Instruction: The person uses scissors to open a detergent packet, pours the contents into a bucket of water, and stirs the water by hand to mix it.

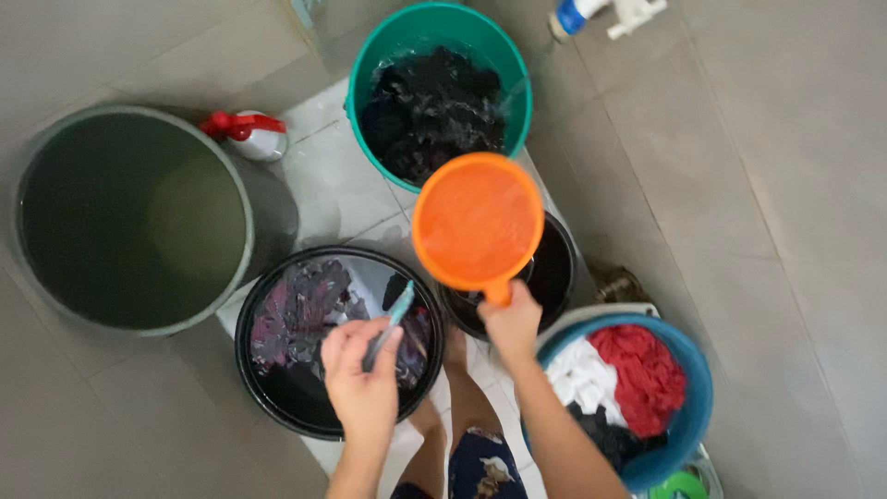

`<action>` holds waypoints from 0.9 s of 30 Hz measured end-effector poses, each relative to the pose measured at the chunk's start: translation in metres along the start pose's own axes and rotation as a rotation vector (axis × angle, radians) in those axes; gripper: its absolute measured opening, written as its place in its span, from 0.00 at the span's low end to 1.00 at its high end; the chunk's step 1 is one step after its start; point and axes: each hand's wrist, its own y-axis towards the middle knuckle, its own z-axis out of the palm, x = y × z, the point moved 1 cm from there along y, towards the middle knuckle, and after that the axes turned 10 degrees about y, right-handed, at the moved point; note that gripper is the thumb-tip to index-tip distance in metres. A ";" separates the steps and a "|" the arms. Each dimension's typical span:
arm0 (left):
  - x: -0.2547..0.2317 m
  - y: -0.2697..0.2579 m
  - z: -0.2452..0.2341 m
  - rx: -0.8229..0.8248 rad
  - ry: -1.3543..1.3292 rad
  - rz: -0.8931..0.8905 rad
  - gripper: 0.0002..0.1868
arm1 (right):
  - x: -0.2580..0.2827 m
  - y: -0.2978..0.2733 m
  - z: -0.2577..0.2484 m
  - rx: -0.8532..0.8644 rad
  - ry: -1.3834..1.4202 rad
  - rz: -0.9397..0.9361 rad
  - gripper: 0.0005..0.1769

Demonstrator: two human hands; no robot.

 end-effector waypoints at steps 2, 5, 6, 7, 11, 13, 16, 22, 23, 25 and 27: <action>-0.005 -0.007 -0.010 0.001 0.006 0.006 0.08 | -0.009 -0.038 -0.015 0.034 -0.043 0.051 0.17; -0.007 -0.020 -0.021 0.002 0.013 0.027 0.08 | -0.035 -0.086 -0.027 0.100 -0.033 0.188 0.16; -0.008 -0.025 -0.023 0.000 0.012 0.039 0.08 | -0.047 -0.099 -0.031 0.134 0.017 0.269 0.16; -0.008 -0.030 -0.025 0.004 0.013 0.043 0.08 | -0.058 -0.108 -0.034 0.130 0.020 0.272 0.16; -0.010 -0.047 -0.030 0.027 0.017 0.061 0.08 | -0.110 -0.130 -0.036 0.238 0.199 0.455 0.18; -0.008 -0.054 -0.032 0.033 0.013 0.072 0.08 | -0.133 -0.136 -0.033 0.246 0.327 0.550 0.18; -0.005 -0.063 -0.033 0.053 0.019 0.070 0.07 | -0.154 -0.135 -0.035 0.281 0.553 0.549 0.19; -0.003 -0.072 -0.035 0.072 0.023 0.049 0.08 | -0.157 -0.122 -0.040 0.328 0.598 0.876 0.16; -0.003 -0.072 -0.034 0.086 0.027 0.040 0.08 | -0.156 -0.118 -0.040 0.403 0.703 0.967 0.14; -0.005 -0.073 -0.033 0.101 0.032 0.031 0.08 | -0.156 -0.112 -0.045 0.478 0.810 1.057 0.13; -0.008 -0.072 -0.030 0.081 0.004 0.049 0.08 | -0.158 -0.105 -0.048 0.607 0.979 1.115 0.10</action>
